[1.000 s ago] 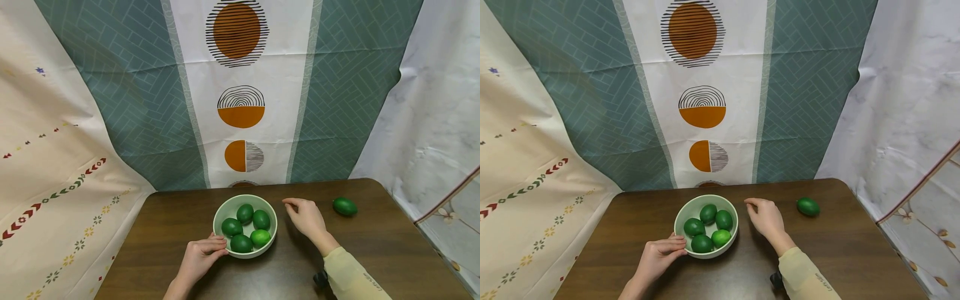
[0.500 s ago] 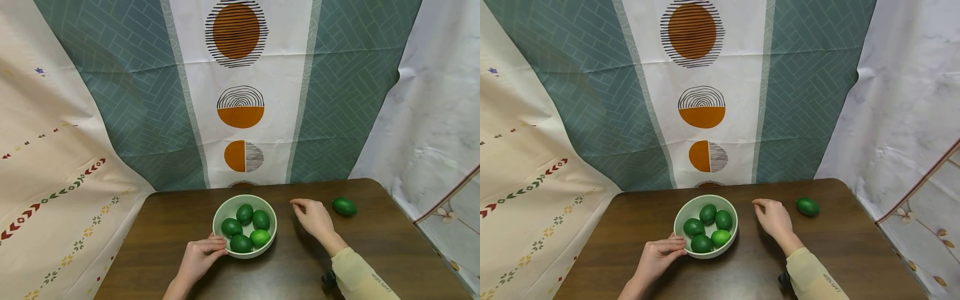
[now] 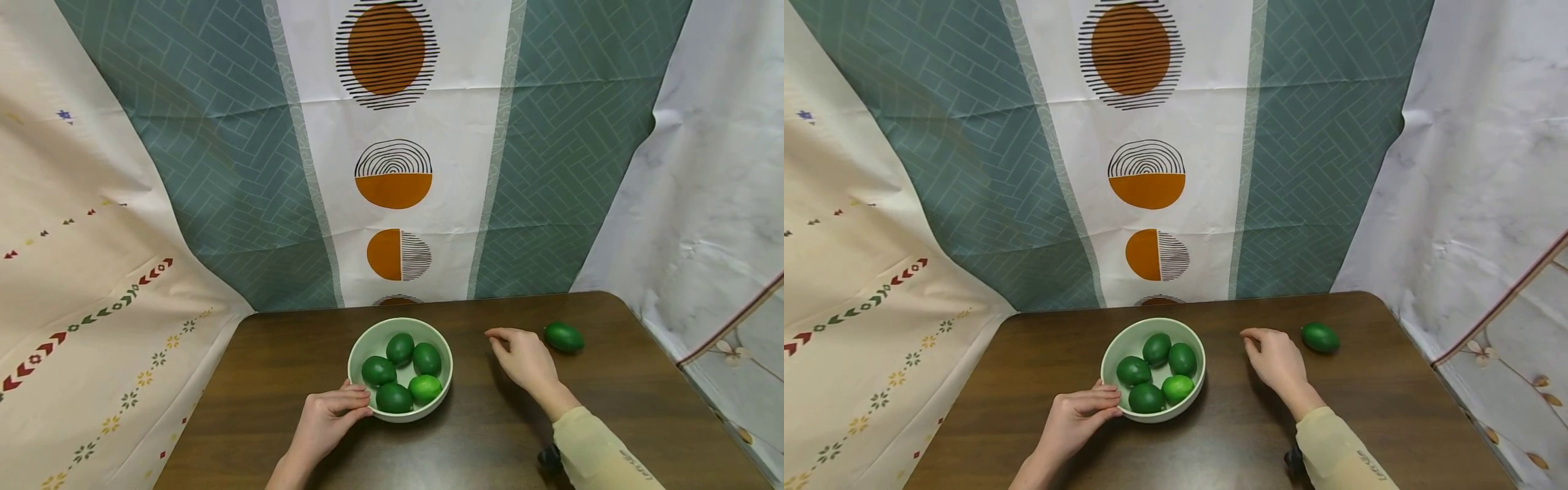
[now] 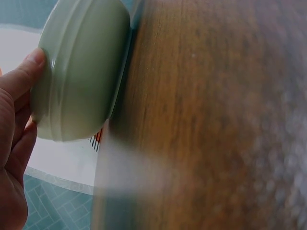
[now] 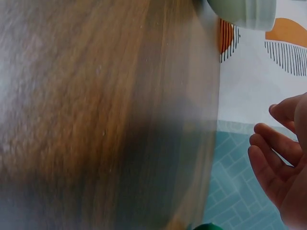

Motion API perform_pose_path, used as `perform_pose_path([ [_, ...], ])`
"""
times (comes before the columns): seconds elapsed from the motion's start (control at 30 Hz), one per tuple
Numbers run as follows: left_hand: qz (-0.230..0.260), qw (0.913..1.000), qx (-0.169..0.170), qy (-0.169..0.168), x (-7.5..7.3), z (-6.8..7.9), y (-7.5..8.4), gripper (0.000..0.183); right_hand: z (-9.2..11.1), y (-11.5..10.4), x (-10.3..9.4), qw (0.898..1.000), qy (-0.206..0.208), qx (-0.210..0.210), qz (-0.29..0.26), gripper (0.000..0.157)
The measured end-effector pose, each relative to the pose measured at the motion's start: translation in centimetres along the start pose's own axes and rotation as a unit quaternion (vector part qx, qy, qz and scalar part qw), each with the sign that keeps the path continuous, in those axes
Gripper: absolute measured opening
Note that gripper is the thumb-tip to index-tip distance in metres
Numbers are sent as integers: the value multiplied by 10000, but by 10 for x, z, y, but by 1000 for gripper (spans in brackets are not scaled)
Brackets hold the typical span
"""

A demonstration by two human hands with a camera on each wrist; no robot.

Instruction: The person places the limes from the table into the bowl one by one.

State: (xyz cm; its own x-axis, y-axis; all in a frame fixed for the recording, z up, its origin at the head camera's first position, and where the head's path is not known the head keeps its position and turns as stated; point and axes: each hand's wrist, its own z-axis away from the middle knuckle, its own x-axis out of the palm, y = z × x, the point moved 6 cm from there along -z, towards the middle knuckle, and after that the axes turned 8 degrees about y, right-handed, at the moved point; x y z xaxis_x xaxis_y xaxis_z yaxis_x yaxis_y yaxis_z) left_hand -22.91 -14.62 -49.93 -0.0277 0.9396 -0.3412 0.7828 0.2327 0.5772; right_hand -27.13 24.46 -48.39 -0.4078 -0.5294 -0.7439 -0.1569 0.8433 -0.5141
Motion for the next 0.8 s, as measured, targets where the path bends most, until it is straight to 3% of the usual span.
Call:
perform_pose_path([
  [0.4, 65, 9999, 72, 34, 0, 0, 1, 23, 3, 13, -8, 9997, -197, 109, 54, 26],
  [0.8, 119, 9999, 6, 26, 0, 1, 0, 22, 5, 41, -16, 9992, -261, 203, 245, 27],
])
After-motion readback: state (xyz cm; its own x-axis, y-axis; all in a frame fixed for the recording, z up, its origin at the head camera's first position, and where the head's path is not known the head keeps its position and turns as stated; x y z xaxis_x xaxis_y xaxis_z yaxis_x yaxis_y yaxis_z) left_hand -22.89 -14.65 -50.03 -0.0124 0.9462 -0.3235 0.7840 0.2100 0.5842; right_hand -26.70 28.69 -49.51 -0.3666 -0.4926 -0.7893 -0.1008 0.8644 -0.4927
